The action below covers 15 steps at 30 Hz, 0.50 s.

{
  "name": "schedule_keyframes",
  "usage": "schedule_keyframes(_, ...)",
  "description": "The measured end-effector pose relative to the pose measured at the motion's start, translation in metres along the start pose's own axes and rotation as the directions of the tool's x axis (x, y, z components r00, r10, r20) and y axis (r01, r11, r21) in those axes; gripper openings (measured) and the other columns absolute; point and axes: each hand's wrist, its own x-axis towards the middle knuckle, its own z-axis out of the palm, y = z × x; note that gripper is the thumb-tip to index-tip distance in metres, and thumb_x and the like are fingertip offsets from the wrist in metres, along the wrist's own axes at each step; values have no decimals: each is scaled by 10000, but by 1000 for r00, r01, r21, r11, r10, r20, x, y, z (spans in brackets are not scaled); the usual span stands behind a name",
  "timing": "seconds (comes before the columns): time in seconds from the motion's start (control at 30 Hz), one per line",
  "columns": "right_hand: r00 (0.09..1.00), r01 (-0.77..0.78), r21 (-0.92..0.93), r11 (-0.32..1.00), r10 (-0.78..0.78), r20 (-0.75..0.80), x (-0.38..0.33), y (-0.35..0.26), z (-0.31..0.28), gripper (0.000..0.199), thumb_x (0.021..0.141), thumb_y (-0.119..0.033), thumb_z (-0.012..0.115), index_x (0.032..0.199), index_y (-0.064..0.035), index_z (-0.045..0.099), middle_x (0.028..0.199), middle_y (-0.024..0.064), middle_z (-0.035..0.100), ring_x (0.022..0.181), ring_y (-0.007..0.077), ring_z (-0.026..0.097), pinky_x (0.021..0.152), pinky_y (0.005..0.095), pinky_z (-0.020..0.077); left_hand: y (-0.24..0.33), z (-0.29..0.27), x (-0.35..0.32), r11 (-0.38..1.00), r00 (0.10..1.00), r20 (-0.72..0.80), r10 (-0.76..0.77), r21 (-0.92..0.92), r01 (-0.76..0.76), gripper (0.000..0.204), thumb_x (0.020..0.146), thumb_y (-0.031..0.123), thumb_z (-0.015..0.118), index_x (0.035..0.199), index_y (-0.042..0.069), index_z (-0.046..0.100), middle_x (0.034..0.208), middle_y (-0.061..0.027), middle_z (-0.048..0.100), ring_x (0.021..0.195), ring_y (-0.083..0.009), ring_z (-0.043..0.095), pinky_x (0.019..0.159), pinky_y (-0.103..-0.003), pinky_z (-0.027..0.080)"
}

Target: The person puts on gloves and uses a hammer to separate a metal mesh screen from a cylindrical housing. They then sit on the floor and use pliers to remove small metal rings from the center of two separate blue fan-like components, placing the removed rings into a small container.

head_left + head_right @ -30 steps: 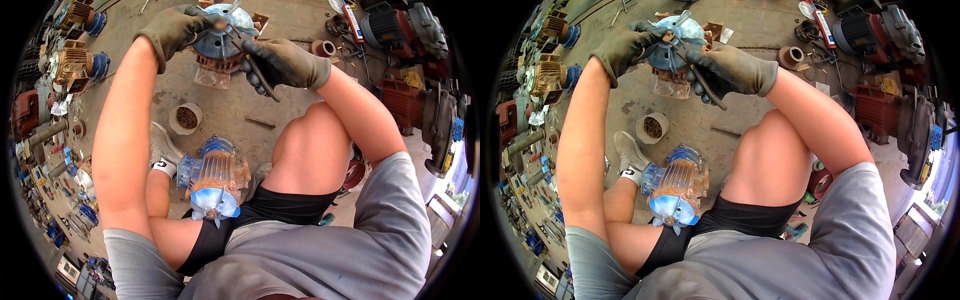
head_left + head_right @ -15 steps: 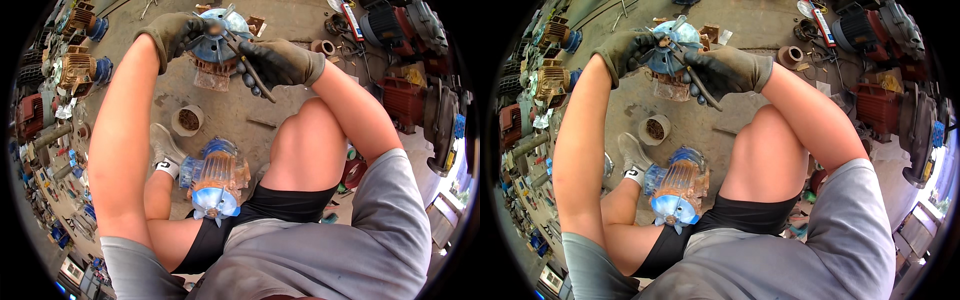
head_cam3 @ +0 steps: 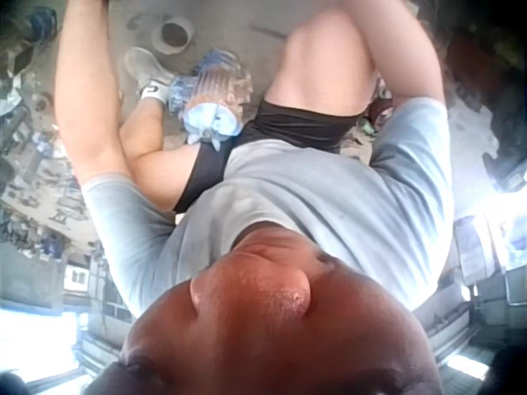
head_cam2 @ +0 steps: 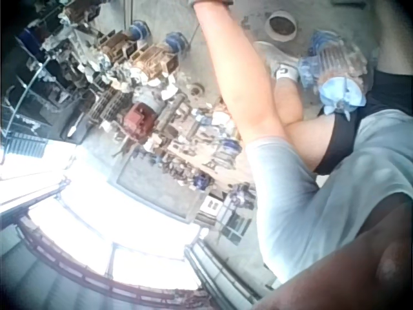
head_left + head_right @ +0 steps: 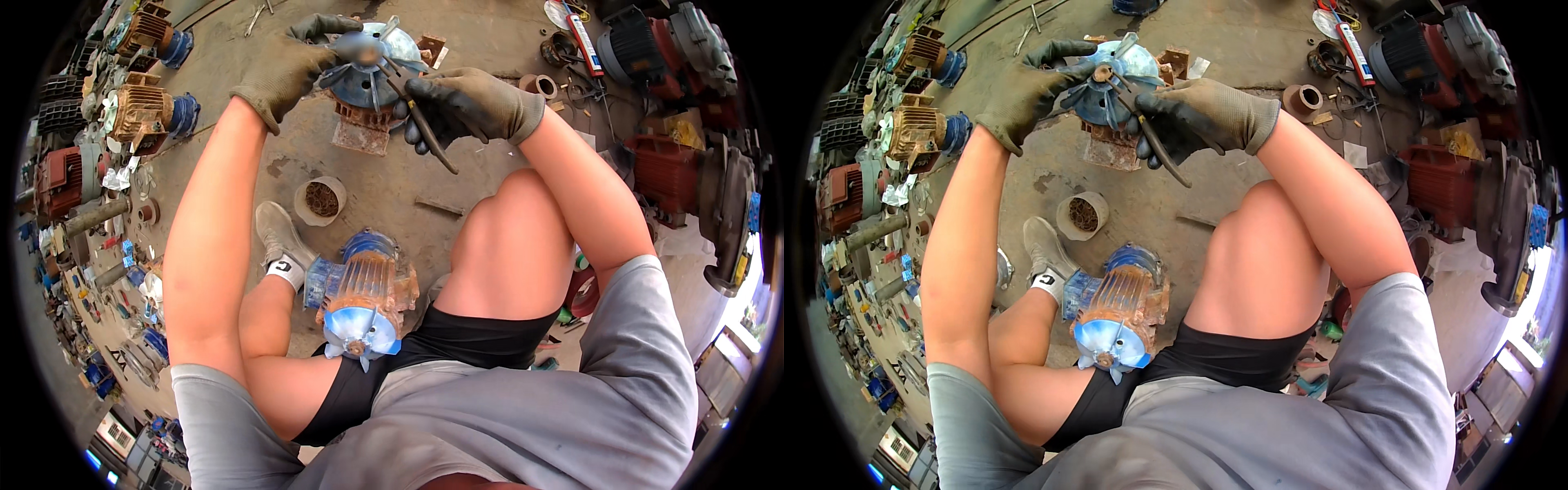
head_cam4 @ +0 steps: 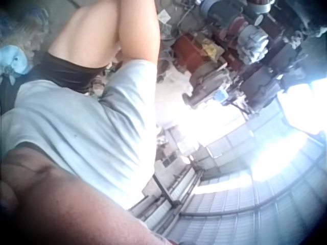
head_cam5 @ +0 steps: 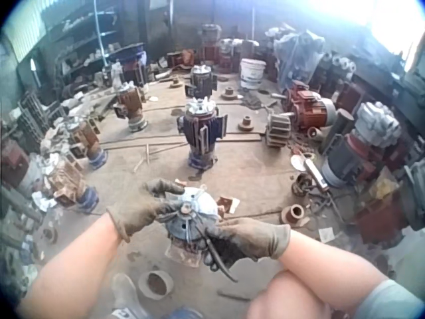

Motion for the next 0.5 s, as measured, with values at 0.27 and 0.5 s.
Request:
schedule_keyframes(0.27,1000,-4,-7,1000,4,-16,-3,-1,6,419,1143,-378,491,1266,-17,663,1036,118,755,929,234,754,829,398,641,66,-12,7,695,960,277,47,681,-230,367,874,401,879,1139,151,825,1085,-79,786,986,-207,720,857,-358,570)
schedule_keyframes(0.5,975,-126,160,979,92,205,-4,4,-6,445,1146,-408,445,1309,-45,644,1069,117,760,957,232,750,846,432,634,61,-8,21,585,907,350,234,694,-419,270,885,323,855,1065,128,808,975,-102,784,876,-260,729,804,-384,567)
